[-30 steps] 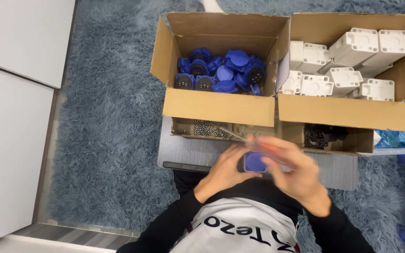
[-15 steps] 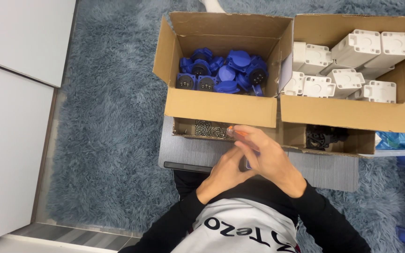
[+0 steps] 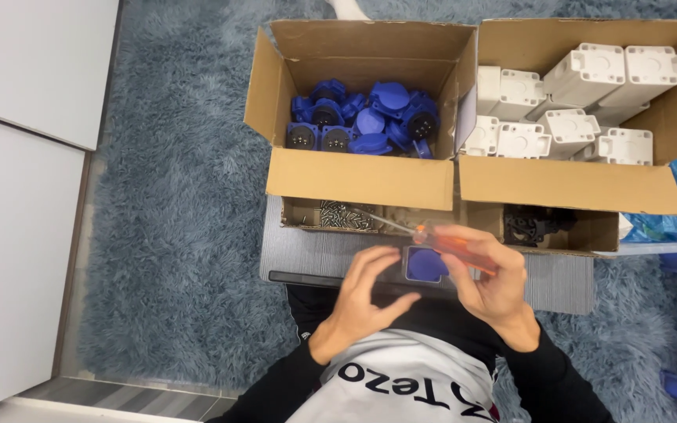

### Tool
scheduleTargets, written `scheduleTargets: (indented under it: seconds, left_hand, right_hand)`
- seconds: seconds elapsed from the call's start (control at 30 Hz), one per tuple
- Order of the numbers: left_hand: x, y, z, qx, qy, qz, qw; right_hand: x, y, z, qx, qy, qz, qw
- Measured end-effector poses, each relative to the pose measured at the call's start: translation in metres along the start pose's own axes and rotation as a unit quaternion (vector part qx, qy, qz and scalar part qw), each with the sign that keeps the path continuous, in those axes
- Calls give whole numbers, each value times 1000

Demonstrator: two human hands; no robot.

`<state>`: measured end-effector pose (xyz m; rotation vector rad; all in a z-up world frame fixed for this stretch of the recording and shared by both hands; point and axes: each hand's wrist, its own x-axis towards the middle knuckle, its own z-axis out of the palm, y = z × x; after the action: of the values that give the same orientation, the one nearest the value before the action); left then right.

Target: Assemble blue electrical sockets into white plastic housings using a screwdriver.

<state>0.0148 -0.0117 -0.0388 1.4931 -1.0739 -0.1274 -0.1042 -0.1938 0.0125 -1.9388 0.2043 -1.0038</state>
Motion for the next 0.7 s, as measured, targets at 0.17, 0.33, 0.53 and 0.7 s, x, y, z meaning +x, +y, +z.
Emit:
scheduleTargets:
  seconds: [0.17,0.33,0.53,0.7]
  left_hand:
    - [11,6,-24,11,47,8,999]
    - [17,-1,-43,33,86,2,996]
    - [37,12,-67,96,95,-40,990]
    - [51,21,-67,90,56,-55,993]
  right_hand:
    - [2,4,2,3,15,-30,999]
    - [11,-16,-3,1,34,-56,998]
    - [-5,-26,-24,64,69,28,995]
    - [-4,-34,-36,114,130,72,982]
